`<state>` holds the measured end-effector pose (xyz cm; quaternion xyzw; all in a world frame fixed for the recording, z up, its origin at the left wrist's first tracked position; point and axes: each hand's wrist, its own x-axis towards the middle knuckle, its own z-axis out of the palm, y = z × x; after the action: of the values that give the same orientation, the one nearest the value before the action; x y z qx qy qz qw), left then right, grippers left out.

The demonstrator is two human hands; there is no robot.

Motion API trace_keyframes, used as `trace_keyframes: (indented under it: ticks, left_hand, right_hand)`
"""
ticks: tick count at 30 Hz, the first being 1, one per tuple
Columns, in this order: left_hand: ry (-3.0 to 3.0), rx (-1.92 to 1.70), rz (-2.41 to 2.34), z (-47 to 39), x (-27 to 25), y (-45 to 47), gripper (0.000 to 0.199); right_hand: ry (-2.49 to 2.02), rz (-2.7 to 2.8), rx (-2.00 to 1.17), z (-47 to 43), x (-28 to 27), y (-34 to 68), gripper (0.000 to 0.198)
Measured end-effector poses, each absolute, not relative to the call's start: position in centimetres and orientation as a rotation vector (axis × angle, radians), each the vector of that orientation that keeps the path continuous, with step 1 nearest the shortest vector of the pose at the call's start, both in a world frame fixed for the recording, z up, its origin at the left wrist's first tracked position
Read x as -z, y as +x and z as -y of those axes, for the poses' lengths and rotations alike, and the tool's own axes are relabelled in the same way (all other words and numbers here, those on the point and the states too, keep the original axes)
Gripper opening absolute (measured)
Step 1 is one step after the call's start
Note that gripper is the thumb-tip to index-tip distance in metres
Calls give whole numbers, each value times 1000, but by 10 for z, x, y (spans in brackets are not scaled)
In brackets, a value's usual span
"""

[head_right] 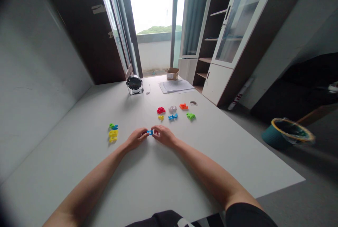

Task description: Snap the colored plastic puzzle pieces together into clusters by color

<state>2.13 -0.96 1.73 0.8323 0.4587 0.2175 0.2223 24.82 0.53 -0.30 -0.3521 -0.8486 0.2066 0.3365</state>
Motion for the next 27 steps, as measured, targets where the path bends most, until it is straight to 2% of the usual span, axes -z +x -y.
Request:
trace_keyframes:
  ticks: [17,27]
  left_hand:
    - [2244,-635,-1249,14,-21,23,25]
    - [2189,-671,-1240,17,-22,25,28]
  right_hand:
    - [-908,2237,-500,-5,4,249,11]
    - [-925,2236,-498,-3,0,248,8]
